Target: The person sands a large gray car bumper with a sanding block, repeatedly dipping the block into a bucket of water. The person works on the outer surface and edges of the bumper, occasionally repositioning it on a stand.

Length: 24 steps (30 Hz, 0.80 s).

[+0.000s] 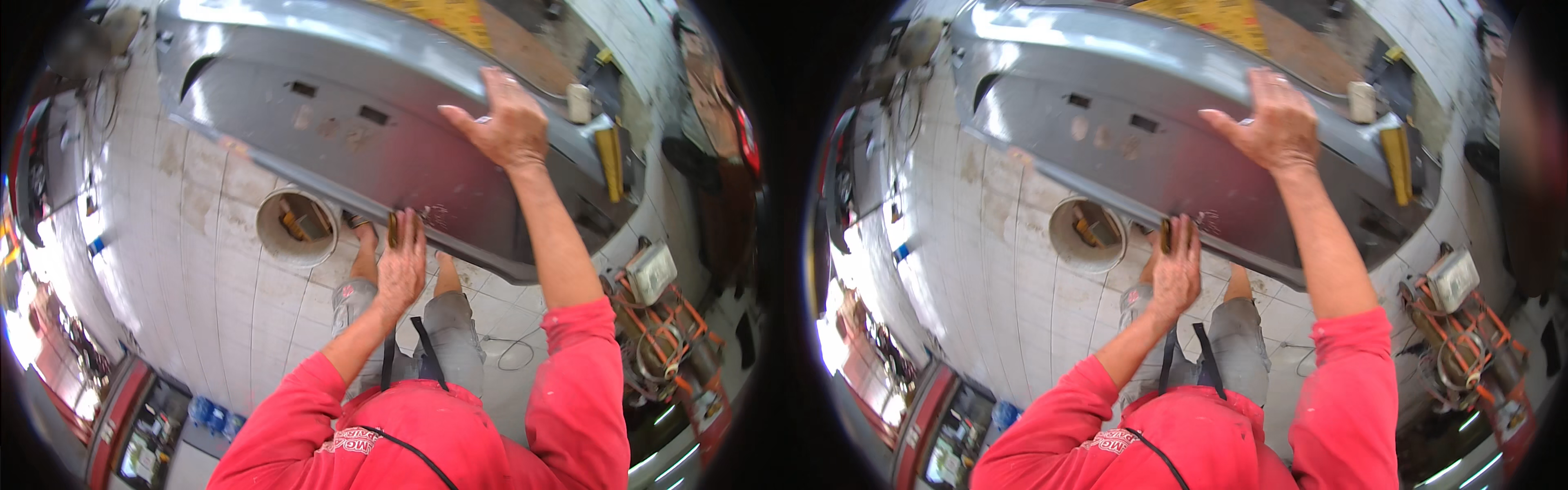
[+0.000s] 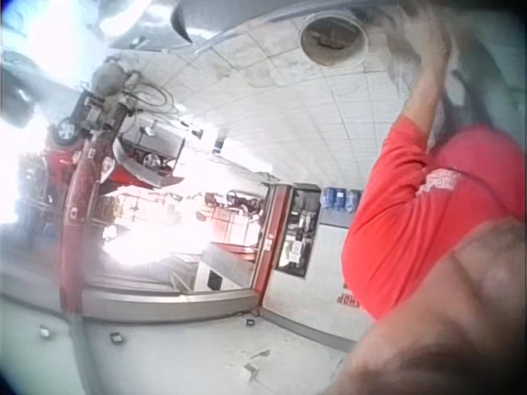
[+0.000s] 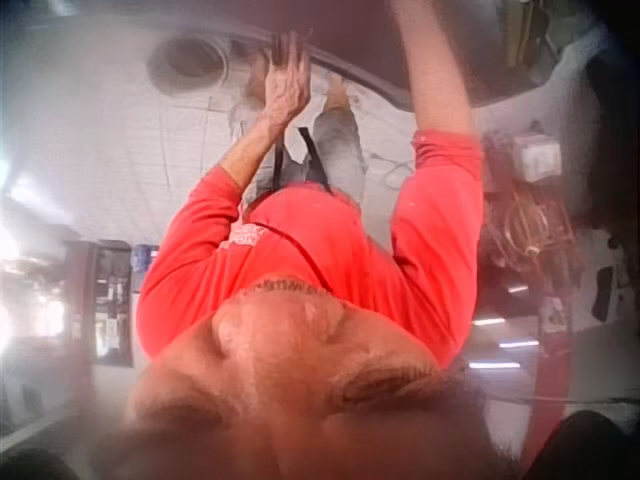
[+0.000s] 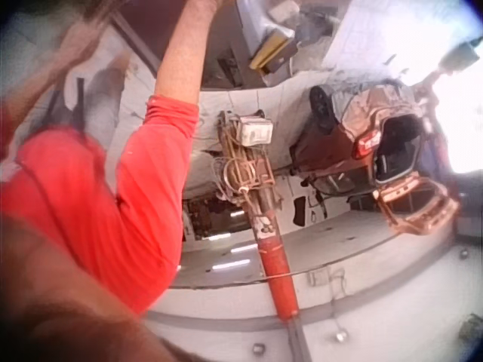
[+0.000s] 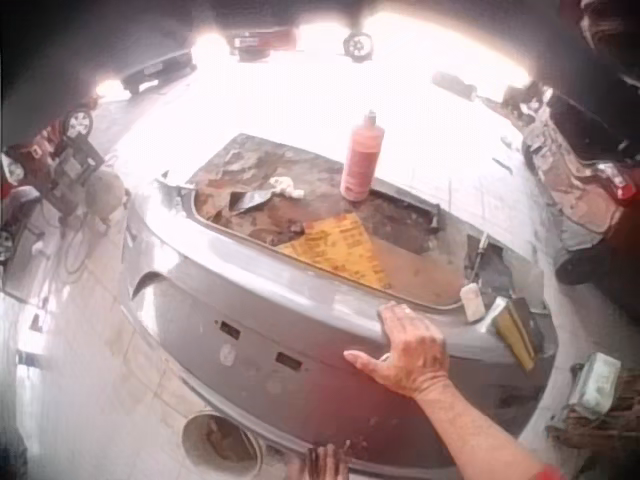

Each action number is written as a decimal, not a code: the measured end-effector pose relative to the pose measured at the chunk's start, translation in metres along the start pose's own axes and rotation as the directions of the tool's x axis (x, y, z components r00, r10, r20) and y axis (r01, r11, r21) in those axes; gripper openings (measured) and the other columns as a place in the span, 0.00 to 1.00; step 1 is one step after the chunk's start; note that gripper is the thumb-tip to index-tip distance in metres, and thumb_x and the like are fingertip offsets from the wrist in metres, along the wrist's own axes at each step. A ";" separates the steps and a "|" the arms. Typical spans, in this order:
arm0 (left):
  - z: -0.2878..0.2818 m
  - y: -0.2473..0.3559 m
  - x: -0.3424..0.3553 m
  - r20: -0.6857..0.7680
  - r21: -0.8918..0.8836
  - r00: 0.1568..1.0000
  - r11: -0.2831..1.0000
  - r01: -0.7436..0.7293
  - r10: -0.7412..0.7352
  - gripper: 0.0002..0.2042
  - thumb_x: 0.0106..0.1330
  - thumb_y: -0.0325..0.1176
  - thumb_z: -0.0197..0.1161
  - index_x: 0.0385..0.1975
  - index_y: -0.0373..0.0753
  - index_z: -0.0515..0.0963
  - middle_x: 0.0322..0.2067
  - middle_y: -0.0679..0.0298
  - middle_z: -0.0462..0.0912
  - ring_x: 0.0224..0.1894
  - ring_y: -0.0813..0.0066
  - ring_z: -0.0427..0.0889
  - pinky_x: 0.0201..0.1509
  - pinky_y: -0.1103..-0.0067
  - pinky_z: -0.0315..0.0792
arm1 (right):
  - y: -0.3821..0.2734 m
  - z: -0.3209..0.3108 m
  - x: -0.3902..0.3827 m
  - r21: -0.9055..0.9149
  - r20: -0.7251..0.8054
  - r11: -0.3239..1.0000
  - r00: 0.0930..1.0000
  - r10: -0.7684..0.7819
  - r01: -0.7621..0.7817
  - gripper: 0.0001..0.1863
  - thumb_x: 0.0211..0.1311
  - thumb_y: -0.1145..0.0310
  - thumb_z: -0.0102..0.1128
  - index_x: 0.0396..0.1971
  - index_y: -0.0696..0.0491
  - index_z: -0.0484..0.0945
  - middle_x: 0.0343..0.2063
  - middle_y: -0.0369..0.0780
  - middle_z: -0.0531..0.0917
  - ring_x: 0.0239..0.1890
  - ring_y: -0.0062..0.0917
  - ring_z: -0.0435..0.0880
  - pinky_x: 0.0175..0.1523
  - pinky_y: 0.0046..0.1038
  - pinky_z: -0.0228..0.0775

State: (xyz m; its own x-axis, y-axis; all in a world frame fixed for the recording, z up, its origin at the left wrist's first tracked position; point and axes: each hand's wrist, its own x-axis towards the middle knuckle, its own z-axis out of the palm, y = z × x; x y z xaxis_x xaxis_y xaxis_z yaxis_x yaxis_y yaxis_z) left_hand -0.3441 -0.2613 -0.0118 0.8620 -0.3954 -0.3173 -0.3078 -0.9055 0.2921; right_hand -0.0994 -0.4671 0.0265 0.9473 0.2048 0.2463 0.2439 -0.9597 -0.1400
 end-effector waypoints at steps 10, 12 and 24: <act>0.006 0.102 0.039 0.111 -0.793 0.984 0.610 0.005 0.136 0.19 0.74 0.27 0.63 0.63 0.35 0.81 0.51 0.44 0.89 0.52 0.53 0.91 0.55 0.66 0.82 | 0.011 -0.056 -0.075 0.829 -0.127 0.557 0.949 0.290 -0.059 0.27 0.67 0.51 0.74 0.54 0.58 0.86 0.54 0.47 0.89 0.54 0.37 0.90 0.59 0.35 0.82; -0.033 0.074 0.049 0.094 -0.724 0.994 0.681 0.111 -0.063 0.18 0.77 0.29 0.63 0.64 0.39 0.81 0.52 0.47 0.89 0.54 0.57 0.91 0.58 0.70 0.80 | 0.028 -0.102 -0.149 0.925 0.093 0.322 0.942 0.323 -0.202 0.24 0.66 0.62 0.76 0.57 0.60 0.85 0.52 0.46 0.90 0.50 0.30 0.91 0.55 0.29 0.83; -0.147 0.069 0.189 -0.570 -0.449 0.801 0.886 -0.117 -0.183 0.20 0.83 0.40 0.58 0.67 0.36 0.79 0.61 0.50 0.86 0.63 0.58 0.84 0.68 0.67 0.75 | 0.140 -0.135 -0.500 0.594 0.518 -0.110 0.274 0.811 -0.797 0.29 0.71 0.62 0.73 0.66 0.61 0.78 0.54 0.48 0.90 0.52 0.27 0.90 0.55 0.27 0.82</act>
State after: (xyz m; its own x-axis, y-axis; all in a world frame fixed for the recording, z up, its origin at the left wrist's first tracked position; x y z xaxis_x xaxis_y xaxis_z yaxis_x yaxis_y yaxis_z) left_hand -0.1430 -0.3756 0.0805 0.9764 -0.0632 0.2064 -0.1926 -0.6870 0.7006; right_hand -0.5670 -0.7304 0.0133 0.5645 -0.6222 -0.5424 -0.6584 0.0570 -0.7505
